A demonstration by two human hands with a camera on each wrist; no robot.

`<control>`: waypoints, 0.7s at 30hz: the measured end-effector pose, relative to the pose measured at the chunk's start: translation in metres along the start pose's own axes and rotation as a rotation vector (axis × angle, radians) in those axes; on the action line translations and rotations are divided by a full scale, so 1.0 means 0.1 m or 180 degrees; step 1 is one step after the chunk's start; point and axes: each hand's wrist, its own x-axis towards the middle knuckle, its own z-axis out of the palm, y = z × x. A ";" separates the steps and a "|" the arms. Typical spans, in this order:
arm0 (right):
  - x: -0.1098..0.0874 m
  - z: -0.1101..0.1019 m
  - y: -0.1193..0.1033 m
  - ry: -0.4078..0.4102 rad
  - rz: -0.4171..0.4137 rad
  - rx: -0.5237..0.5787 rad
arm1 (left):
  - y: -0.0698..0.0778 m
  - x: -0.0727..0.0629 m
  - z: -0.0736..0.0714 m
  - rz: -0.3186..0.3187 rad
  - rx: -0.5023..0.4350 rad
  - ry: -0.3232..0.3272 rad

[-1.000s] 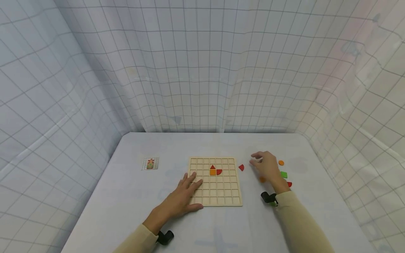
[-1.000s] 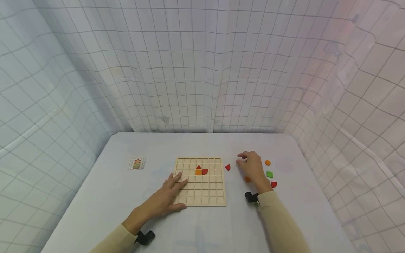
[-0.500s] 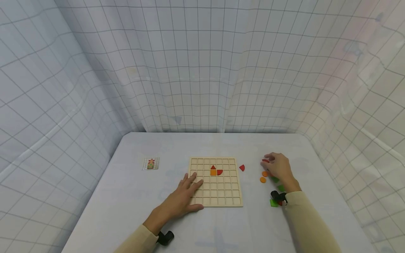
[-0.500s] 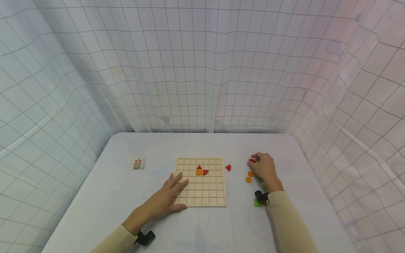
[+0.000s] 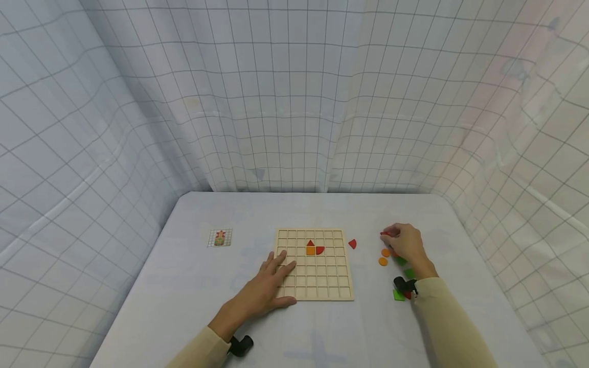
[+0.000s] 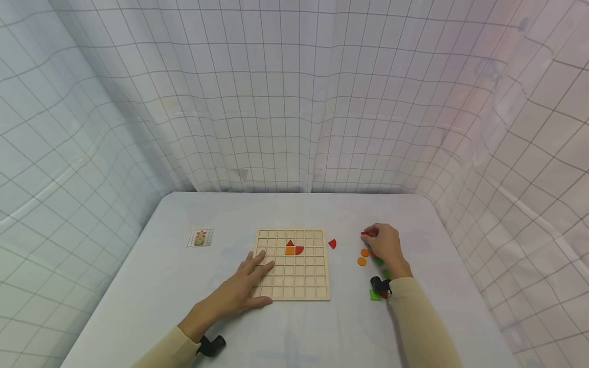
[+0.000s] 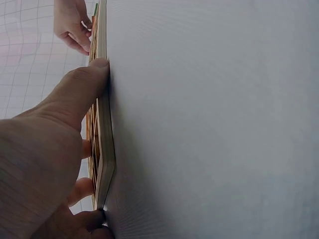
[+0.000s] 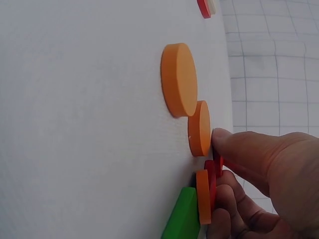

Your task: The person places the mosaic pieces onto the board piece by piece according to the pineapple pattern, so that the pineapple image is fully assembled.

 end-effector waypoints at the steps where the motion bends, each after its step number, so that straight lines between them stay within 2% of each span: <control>1: 0.00 0.00 0.00 -0.0004 -0.0003 0.0000 | 0.00 0.00 0.00 -0.0001 0.0004 0.0000; 8: 0.00 0.01 -0.01 -0.0070 -0.0061 0.0008 | -0.01 0.00 0.01 0.0009 0.0029 0.0007; 16: 0.00 0.01 -0.05 -0.0023 -0.0193 -0.0070 | -0.01 0.00 0.00 0.0044 0.0019 0.0018; 21: 0.00 0.01 -0.12 0.0008 -0.0235 0.0018 | 0.00 0.00 0.00 0.0023 0.0018 0.0009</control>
